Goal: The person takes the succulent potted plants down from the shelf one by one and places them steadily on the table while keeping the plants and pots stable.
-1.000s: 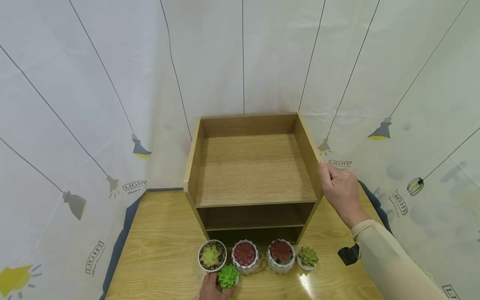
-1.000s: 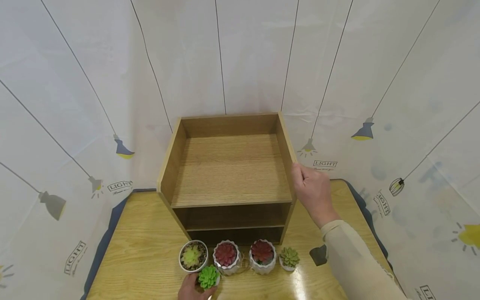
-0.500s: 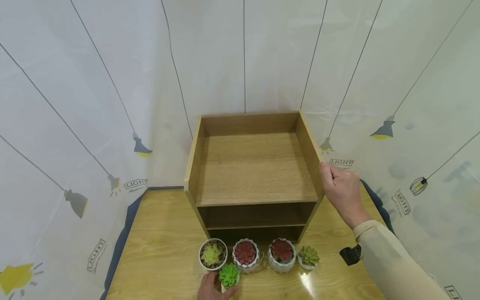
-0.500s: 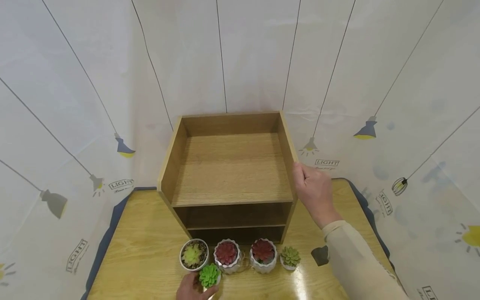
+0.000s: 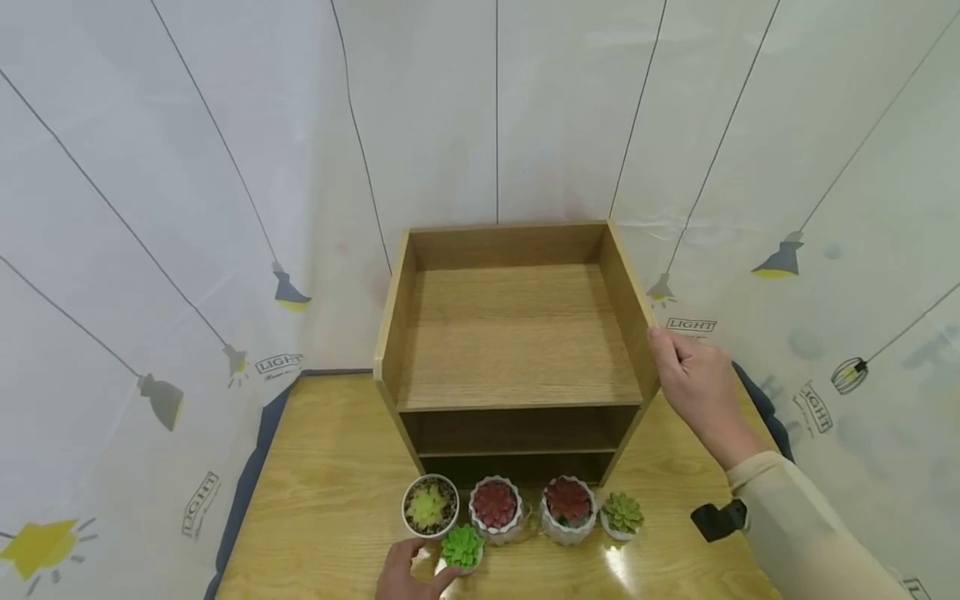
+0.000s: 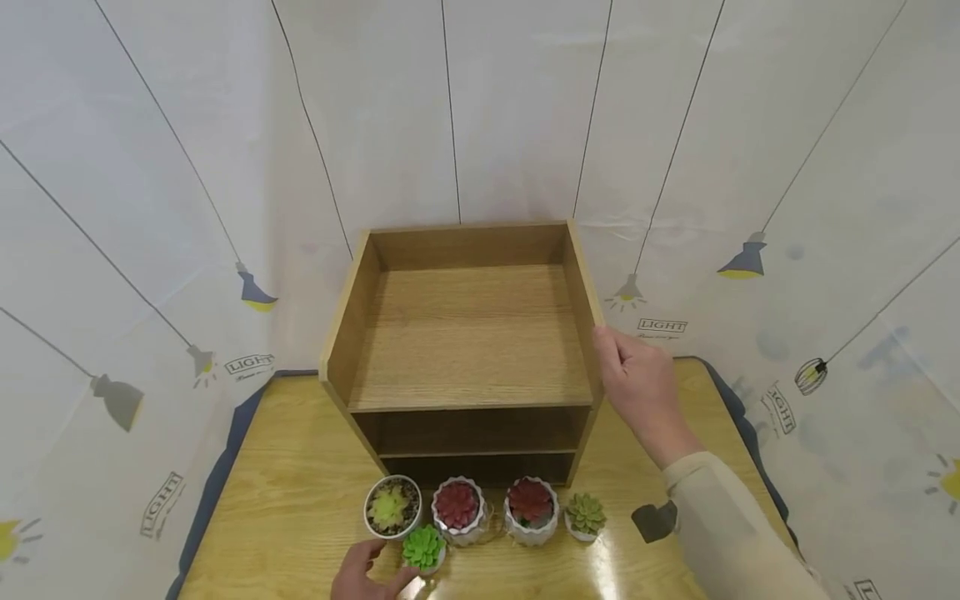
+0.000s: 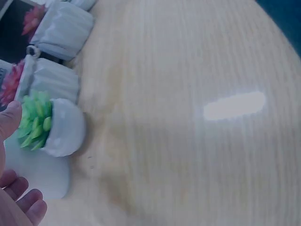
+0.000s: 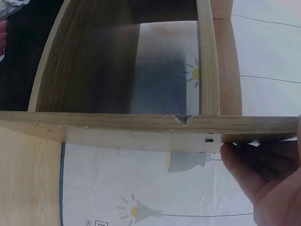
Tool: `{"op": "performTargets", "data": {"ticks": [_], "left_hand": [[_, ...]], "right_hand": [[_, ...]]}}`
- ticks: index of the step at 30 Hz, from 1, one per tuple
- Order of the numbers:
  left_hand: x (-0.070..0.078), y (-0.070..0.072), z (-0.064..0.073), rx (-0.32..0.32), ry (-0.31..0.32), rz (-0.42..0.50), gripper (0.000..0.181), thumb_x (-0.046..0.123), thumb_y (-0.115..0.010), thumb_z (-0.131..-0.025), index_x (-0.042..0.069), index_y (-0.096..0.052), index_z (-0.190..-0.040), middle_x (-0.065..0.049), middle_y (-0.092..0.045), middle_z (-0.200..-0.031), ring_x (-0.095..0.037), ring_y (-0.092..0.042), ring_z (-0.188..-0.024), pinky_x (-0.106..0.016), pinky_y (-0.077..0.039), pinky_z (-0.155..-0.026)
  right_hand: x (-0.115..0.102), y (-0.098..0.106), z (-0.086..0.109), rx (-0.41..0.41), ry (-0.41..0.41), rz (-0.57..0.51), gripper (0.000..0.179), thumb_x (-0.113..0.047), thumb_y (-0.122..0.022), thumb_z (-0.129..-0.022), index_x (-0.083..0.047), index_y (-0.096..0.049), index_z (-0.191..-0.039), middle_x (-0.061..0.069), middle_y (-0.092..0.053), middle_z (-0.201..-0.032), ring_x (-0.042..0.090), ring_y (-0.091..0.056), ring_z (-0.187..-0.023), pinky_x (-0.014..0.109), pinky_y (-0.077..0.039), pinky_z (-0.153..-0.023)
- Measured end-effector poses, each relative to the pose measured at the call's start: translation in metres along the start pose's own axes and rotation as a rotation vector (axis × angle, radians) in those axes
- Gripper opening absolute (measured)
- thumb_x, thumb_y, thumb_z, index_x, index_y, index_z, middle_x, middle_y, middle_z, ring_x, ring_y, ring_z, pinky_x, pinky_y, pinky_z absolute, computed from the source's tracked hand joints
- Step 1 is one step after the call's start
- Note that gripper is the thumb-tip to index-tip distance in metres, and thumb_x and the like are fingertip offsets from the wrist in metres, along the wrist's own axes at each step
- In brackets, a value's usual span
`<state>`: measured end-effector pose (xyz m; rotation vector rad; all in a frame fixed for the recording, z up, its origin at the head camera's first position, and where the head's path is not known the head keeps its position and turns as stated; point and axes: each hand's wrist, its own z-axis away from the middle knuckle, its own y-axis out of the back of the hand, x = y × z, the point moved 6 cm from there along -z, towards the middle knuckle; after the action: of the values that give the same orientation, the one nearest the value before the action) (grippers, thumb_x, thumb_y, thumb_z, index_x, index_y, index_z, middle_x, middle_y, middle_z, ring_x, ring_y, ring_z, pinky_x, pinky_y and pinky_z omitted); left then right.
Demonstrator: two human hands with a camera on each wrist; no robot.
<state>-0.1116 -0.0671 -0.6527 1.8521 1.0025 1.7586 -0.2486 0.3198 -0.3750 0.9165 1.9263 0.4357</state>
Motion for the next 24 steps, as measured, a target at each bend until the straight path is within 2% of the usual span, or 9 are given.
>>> {"op": "performTargets", "data": {"ticks": [4,8,10,11,13,15,17,18,24], "left_hand": [[0.005,0.015,0.0,0.102,-0.007,-0.02,0.059,0.031,-0.099,-0.061,0.001,-0.069,-0.103,-0.009,-0.066,-0.097,-0.028,-0.063,-0.088,-0.04,-0.055,-0.075],[0.008,0.027,-0.004,0.12,0.013,-0.035,0.06,0.031,-0.099,-0.063,0.0,-0.07,-0.105,-0.011,-0.067,-0.099,-0.03,-0.064,-0.089,-0.042,-0.055,-0.075],[0.011,0.036,-0.008,0.148,0.017,-0.035,0.06,0.031,-0.099,-0.064,0.0,-0.071,-0.106,-0.012,-0.068,-0.1,-0.03,-0.064,-0.09,-0.043,-0.055,-0.075],[0.013,0.04,-0.011,0.168,0.013,-0.035,0.06,0.03,-0.099,-0.064,0.0,-0.071,-0.107,-0.012,-0.069,-0.101,-0.03,-0.065,-0.091,-0.044,-0.056,-0.076],[0.018,0.05,-0.017,0.216,-0.011,-0.033,0.06,0.028,-0.099,-0.063,0.0,-0.072,-0.108,-0.013,-0.07,-0.102,-0.03,-0.066,-0.092,-0.045,-0.056,-0.076],[0.023,0.06,-0.023,0.254,-0.043,-0.036,0.061,0.027,-0.099,-0.063,0.0,-0.072,-0.11,-0.013,-0.07,-0.103,-0.031,-0.067,-0.093,-0.048,-0.057,-0.077],[0.028,0.07,-0.031,0.25,-0.061,-0.03,0.062,0.026,-0.098,-0.065,0.0,-0.071,-0.114,-0.015,-0.07,-0.106,-0.034,-0.068,-0.097,-0.051,-0.057,-0.079],[0.03,0.075,-0.035,0.246,-0.067,-0.021,0.063,0.025,-0.098,-0.065,-0.001,-0.07,-0.116,-0.016,-0.071,-0.108,-0.036,-0.068,-0.1,-0.053,-0.057,-0.082],[0.044,0.1,-0.058,0.154,-0.072,-0.04,0.068,0.032,-0.094,-0.074,0.001,-0.067,-0.128,-0.022,-0.067,-0.125,-0.044,-0.064,-0.116,-0.06,-0.055,-0.09]], "right_hand": [[0.0,0.004,0.005,-0.045,-0.034,-0.028,0.054,-0.03,-0.048,-0.111,-0.014,-0.036,-0.06,-0.003,-0.03,-0.052,0.011,-0.023,-0.044,0.028,-0.023,-0.045],[0.0,0.007,0.012,-0.081,-0.047,-0.022,0.053,-0.031,-0.046,-0.111,-0.014,-0.038,-0.061,-0.003,-0.031,-0.051,0.011,-0.023,-0.044,0.029,-0.025,-0.045],[0.001,0.009,0.017,-0.091,-0.044,-0.005,0.049,-0.031,-0.047,-0.111,-0.012,-0.051,-0.066,-0.004,-0.034,-0.051,0.01,-0.026,-0.044,0.029,-0.026,-0.046],[0.001,0.01,0.019,-0.085,-0.031,0.003,0.046,-0.029,-0.048,-0.111,-0.009,-0.061,-0.072,-0.002,-0.042,-0.052,0.01,-0.031,-0.046,0.029,-0.028,-0.047],[0.001,0.012,0.024,-0.083,-0.011,0.02,0.037,-0.026,-0.049,-0.11,-0.004,-0.075,-0.096,0.007,-0.061,-0.063,0.019,-0.053,-0.054,0.036,-0.043,-0.052],[0.002,0.014,0.029,-0.09,-0.004,0.027,0.034,-0.024,-0.05,-0.11,-0.003,-0.074,-0.122,0.017,-0.074,-0.088,0.032,-0.068,-0.077,0.048,-0.054,-0.065],[0.005,0.015,0.035,-0.108,-0.001,0.021,0.037,-0.024,-0.051,-0.11,-0.002,-0.067,-0.135,0.022,-0.073,-0.119,0.044,-0.067,-0.106,0.062,-0.053,-0.082],[0.007,0.016,0.038,-0.118,-0.005,0.013,0.038,-0.024,-0.051,-0.11,-0.003,-0.065,-0.138,0.023,-0.07,-0.126,0.047,-0.063,-0.115,0.067,-0.05,-0.087],[0.022,0.021,0.052,-0.102,0.033,-0.006,0.039,-0.018,-0.055,-0.108,-0.004,-0.06,-0.144,0.022,-0.061,-0.141,0.047,-0.057,-0.126,0.065,-0.046,-0.09]]}}
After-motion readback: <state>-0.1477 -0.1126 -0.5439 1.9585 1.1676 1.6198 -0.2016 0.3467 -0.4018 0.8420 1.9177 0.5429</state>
